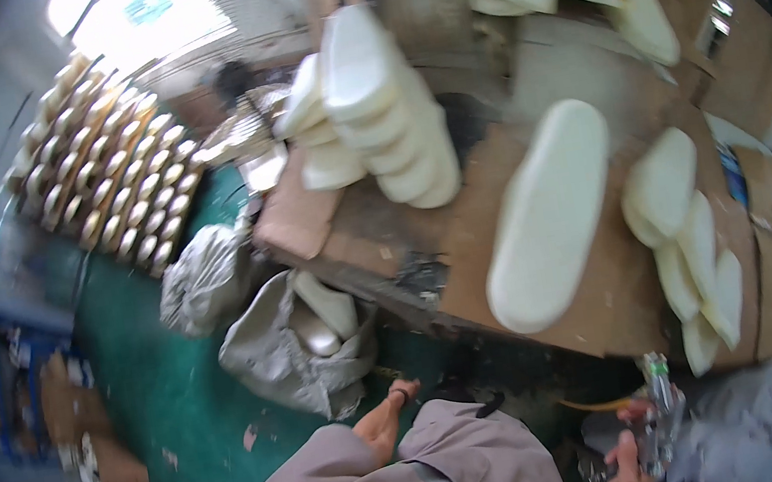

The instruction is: Organizing and applying adhesive to foam pads in a manufacturing facility.

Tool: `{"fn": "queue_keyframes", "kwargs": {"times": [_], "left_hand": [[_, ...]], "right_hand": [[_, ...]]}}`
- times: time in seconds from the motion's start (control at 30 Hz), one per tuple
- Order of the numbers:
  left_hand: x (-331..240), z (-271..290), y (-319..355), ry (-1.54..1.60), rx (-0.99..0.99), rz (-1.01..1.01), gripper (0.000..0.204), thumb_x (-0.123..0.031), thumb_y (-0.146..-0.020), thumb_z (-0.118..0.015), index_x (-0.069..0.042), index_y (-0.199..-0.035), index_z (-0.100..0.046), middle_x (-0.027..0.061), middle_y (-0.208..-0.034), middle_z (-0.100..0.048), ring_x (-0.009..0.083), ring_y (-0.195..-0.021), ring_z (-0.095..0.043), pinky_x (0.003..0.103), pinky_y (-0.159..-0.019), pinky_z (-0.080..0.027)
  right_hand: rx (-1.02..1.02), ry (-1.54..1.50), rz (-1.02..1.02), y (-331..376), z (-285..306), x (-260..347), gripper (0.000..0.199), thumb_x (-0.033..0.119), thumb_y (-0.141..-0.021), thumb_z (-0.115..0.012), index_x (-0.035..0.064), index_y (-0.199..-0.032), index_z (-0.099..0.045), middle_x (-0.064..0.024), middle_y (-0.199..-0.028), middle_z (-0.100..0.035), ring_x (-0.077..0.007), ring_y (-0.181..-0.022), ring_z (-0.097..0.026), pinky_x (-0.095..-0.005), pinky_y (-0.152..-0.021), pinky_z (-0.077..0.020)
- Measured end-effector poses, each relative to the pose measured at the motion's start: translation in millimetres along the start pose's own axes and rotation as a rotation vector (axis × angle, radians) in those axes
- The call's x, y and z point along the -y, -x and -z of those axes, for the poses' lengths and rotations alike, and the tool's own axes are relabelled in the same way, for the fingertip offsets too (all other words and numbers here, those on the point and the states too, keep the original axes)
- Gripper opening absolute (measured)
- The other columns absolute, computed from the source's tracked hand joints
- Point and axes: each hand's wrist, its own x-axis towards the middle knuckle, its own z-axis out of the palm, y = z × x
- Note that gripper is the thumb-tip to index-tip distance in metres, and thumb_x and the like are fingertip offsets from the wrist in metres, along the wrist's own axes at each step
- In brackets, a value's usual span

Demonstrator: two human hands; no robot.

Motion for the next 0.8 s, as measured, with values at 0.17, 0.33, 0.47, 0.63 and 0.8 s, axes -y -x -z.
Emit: {"fn": "queue_keyframes", "kwargs": {"times": [0.17,0.33,0.47,0.63,0.8], "left_hand": [[40,-30,44,0.382,0.219,0.222,0.043,-0.045,-0.082,-0.076,-0.004,-0.092,-0.074,0.0035,-0.084,-0.070,0.0203,-0.075,-0.065,0.037,-0.063,-0.054],[46,-22,62,0.694,0.229,0.246,0.026,-0.034,-0.088,-0.074,-0.011,-0.074,-0.070,0.0028,-0.064,-0.062,0.0172,-0.050,-0.056,0.035,-0.046,-0.045],[16,-13,54,0.561,0.221,0.072,0.024,-0.033,-0.089,-0.071,-0.008,-0.090,-0.072,0.0024,-0.078,-0.068,0.0171,-0.064,-0.063,0.033,-0.057,-0.053],[15,-6,34,0.500,0.300,-0.136,0.020,-0.022,-0.095,-0.066,-0.002,-0.099,-0.071,0.0046,-0.084,-0.070,0.0187,-0.072,-0.063,0.033,-0.064,-0.053],[3,-7,21,0.559,0.257,-0.073,0.042,-0.029,-0.086,-0.071,0.000,-0.116,-0.072,0.0144,-0.110,-0.074,0.0233,-0.100,-0.070,0.034,-0.090,-0.054]], "right_hand": [[0.252,0.001,0.073,17,45,-23,0.044,0.002,-0.087,-0.058,-0.0024,-0.130,-0.055,-0.0139,-0.116,-0.063,-0.0173,-0.100,-0.061,-0.0232,-0.066,-0.0511],[0.438,-0.007,0.172,10,62,-45,0.040,0.002,-0.088,-0.059,-0.0026,-0.127,-0.057,-0.0128,-0.114,-0.064,-0.0168,-0.099,-0.061,-0.0252,-0.071,-0.0519],[0.322,0.053,0.249,16,69,-51,0.037,0.003,-0.088,-0.059,-0.0028,-0.125,-0.059,-0.0119,-0.112,-0.065,-0.0164,-0.099,-0.061,-0.0268,-0.075,-0.0525],[0.059,0.315,0.270,25,11,15,0.042,0.003,-0.089,-0.063,-0.0059,-0.130,-0.058,-0.0075,-0.100,-0.066,-0.0141,-0.087,-0.061,-0.0286,-0.079,-0.0503],[0.019,0.420,0.374,39,5,43,0.055,0.005,-0.086,-0.070,-0.0072,-0.137,-0.052,-0.0158,-0.092,-0.064,-0.0238,-0.075,-0.062,-0.0310,-0.071,-0.0497]]}}
